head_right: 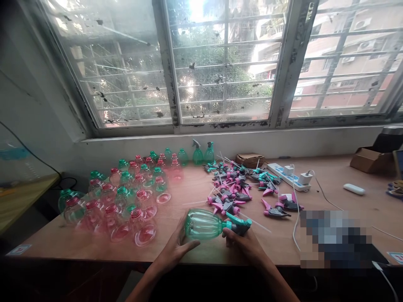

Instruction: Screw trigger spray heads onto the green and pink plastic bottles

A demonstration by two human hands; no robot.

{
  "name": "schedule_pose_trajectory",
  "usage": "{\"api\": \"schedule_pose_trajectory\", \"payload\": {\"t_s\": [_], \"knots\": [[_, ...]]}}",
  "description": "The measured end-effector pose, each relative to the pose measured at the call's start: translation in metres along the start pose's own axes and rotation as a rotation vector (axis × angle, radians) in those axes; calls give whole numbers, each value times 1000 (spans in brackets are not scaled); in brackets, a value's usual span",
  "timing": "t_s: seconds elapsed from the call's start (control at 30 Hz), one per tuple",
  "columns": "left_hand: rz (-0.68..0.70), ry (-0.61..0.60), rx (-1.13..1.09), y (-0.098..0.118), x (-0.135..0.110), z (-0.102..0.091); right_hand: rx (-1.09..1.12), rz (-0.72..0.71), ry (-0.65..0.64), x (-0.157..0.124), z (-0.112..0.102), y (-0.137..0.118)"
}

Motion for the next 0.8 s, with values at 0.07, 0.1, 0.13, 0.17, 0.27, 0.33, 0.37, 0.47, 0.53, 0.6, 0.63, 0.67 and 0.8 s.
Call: {"api": "schedule_pose_trajectory", "payload": {"t_s": [0.07,0.1,0.13,0.17,0.27,0.33,0.37,0.47,0.53,0.6,0.63,0.67,0.8], "knots": [[-1,3,-7,-1,0,0,6,-5,-4,1,-1,2],[-8,-3,-11,0,0,1,9,-8,-6,1,-1,3],[-15,-9,-14,1,0,1,10,-10,-8,1,-1,4],[-21,-15,-13,3,0,2,8,-12,-11,2,-1,4],[-26,-18,10,10,2,3,-17,-11,-26,2,-1,5],[-14,-11,28,11,2,2,-46,-10,-25,2,-1,5],[-5,-1,25,10,2,2,-58,-10,-20,2,-2,5],[16,13,-9,5,1,1,-83,-10,-8,2,-3,3],[13,13,-26,4,0,2,-96,-9,-10,1,-3,2],[-6,6,-57,5,1,3,-106,-5,-15,1,-3,2],[-18,0,-75,5,1,4,-106,-3,-16,1,-3,2],[-27,-4,-86,6,2,5,-102,-1,-16,1,-3,2],[-17,12,-82,6,3,5,-81,1,-7,2,-4,4]]}}
Point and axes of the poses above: each hand's wrist, its own x-axis towards the middle knuckle, its own z-axis out of the palm, y = z × x, the point moved 6 cm from there along x, towards the middle knuckle, and after that the axes turned 3 degrees about z, right-handed, at the moved point
